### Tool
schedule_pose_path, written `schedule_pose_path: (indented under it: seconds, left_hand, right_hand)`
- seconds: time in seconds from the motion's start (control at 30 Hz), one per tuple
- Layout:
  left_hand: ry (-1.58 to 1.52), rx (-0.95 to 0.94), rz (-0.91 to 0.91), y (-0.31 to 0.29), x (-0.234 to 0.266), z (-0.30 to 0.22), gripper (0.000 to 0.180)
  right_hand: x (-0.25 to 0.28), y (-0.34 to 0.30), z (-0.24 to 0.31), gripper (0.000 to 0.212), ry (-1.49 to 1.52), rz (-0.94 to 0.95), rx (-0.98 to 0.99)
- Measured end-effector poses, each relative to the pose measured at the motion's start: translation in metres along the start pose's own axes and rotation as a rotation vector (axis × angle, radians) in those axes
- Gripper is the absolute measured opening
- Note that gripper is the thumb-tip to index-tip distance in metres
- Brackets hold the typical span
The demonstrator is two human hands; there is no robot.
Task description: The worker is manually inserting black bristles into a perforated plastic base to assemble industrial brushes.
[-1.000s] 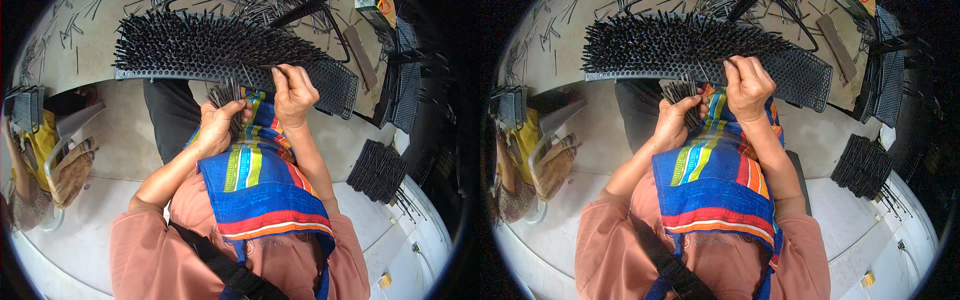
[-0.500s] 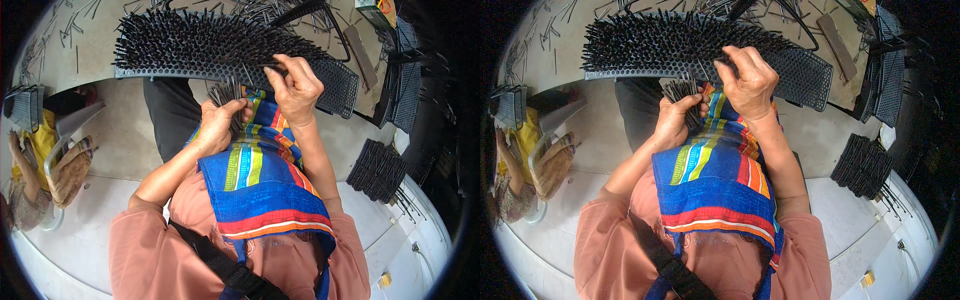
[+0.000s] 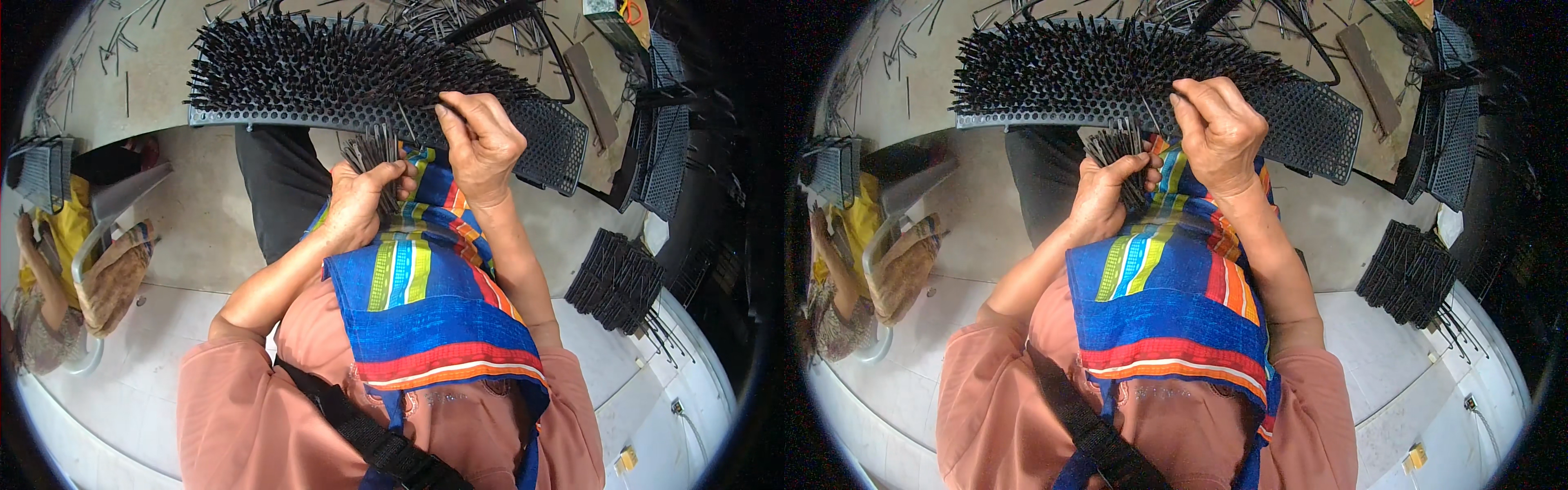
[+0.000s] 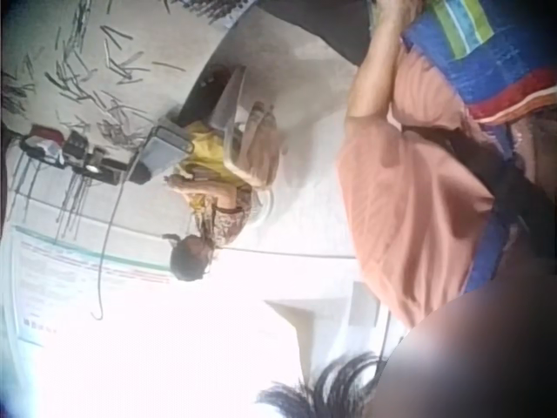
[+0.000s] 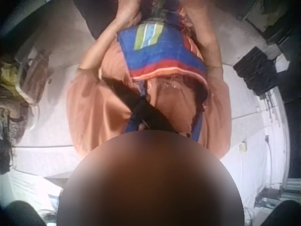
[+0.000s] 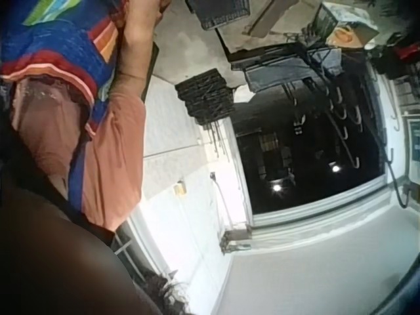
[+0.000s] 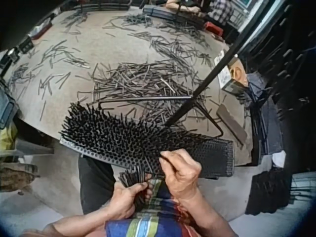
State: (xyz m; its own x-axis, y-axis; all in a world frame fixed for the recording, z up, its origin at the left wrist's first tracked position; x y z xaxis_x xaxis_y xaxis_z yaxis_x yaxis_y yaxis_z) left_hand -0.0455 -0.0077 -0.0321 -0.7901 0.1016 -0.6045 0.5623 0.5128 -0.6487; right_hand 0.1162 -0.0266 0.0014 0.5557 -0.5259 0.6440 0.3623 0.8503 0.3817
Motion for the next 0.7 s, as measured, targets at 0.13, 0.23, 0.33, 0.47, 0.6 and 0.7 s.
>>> schedule_pose_path:
  seconds: [0.13,0.23,0.33,0.47,0.6,0.7]
  left_hand:
    - [0.007,0.006,0.018,-0.001,-0.002,0.000,0.013]
    - [0.016,0.033,0.005,-0.002,-0.003,-0.001,0.012]
    - [0.013,0.025,0.008,-0.002,-0.003,0.001,0.012]
    - [0.020,0.022,-0.010,-0.003,0.000,0.002,0.012]
    - [0.030,0.046,-0.035,-0.006,0.004,0.002,0.014]
    - [0.014,0.051,-0.051,-0.006,0.009,0.003,0.016]
  right_hand:
    - [-0.001,0.001,-0.003,0.015,-0.026,-0.020,-0.024]
    - [0.002,0.002,0.000,0.012,-0.014,-0.007,0.013]
    - [0.001,0.000,-0.006,0.010,-0.038,0.003,0.071]
    - [-0.001,0.008,-0.003,0.010,-0.178,0.087,0.006]
    - [-0.001,0.002,0.005,0.010,-0.214,0.040,0.032]
    - [0.005,-0.013,0.010,0.013,-0.221,0.125,0.024]
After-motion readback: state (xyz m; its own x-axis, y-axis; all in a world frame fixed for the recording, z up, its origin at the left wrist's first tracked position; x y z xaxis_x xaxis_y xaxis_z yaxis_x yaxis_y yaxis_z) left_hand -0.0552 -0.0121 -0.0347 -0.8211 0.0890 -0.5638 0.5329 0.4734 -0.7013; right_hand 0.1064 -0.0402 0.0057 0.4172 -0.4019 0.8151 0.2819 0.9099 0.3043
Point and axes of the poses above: each hand's wrist, its own y-axis towards the middle knuckle, its own x-axis out of the back of the hand, z = x × y, the point moved 1 cm from there along y, towards the middle knuckle, and after that the axes turned 4 degrees about z, right-handed, at the moved point
